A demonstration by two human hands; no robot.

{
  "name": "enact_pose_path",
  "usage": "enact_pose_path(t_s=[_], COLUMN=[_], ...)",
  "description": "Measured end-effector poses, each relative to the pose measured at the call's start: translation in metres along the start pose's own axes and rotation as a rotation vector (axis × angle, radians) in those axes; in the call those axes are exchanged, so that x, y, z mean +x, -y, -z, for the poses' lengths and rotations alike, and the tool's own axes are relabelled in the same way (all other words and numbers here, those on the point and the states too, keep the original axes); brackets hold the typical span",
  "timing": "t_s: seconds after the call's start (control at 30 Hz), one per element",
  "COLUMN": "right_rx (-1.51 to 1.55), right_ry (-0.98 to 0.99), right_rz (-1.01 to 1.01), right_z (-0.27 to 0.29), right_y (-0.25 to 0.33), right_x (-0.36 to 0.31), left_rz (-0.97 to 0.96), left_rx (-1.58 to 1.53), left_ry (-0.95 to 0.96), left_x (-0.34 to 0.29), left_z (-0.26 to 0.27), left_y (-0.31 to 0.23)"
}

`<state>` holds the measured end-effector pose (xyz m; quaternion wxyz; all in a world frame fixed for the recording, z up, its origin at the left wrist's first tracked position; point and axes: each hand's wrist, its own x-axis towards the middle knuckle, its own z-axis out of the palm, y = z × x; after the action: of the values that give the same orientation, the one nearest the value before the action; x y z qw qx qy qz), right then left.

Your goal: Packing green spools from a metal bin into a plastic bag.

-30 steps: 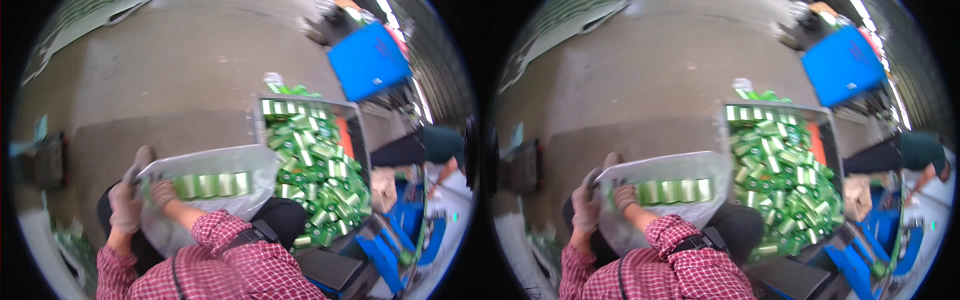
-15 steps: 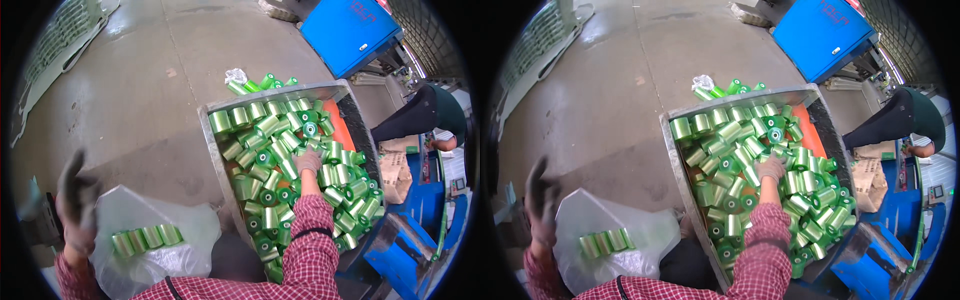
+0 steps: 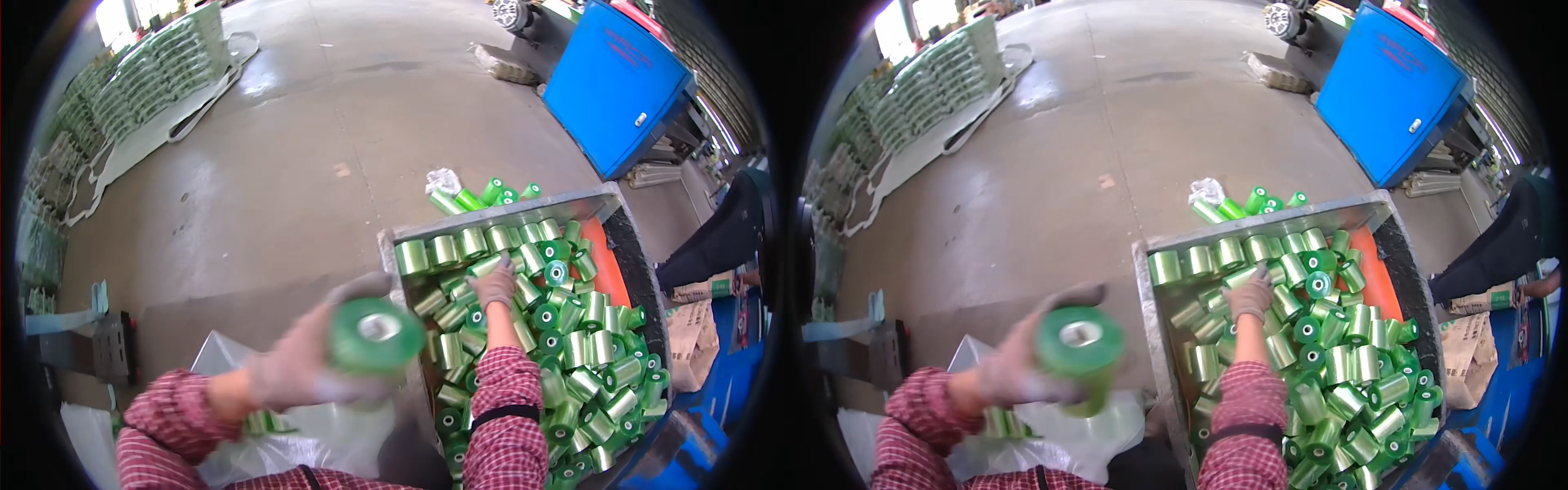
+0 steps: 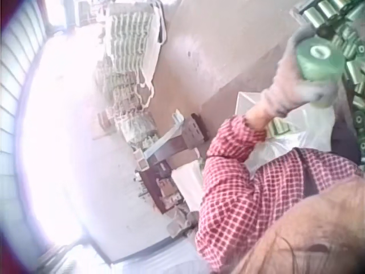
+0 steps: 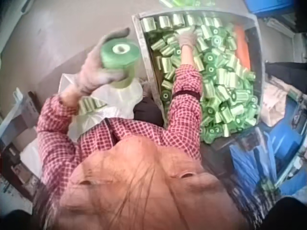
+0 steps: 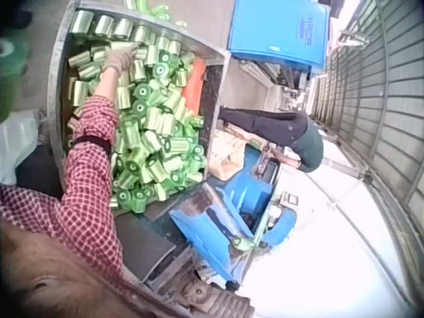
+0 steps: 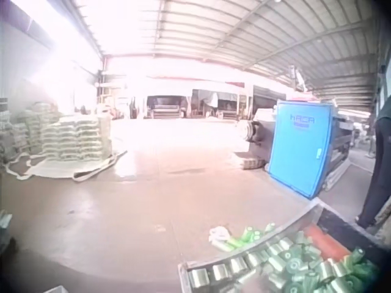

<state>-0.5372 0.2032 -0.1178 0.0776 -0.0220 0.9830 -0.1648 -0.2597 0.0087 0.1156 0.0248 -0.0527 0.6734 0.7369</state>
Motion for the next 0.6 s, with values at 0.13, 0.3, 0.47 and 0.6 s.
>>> enact_pose_path(t_s=[0.13,0.3,0.47,0.6], right_rx=[0.509,0.888,0.941,0.425], right_ry=[-0.128,-0.099,0.023,0.269], right_rz=[0.162,0.23,0.405,0.886], right_z=[0.042,0.167,0.225,0.194], right_y=[-0.026,-0.026,0.012,0.081], right_x=[-0.07,-0.251,-0.38,-0.42], left_rz=[0.301,0.95,0.672,0.531], left_rx=[0.177,0.542,0.307,0.882], left_ry=[0.363,-0.101,-0.396,-0.394], left_x=[-0.113,-0.151,-0.105,-0.108], left_z=[0.054,0.051,-0.023,-0.061], left_y=[-0.005,0.116,0.309,0.356])
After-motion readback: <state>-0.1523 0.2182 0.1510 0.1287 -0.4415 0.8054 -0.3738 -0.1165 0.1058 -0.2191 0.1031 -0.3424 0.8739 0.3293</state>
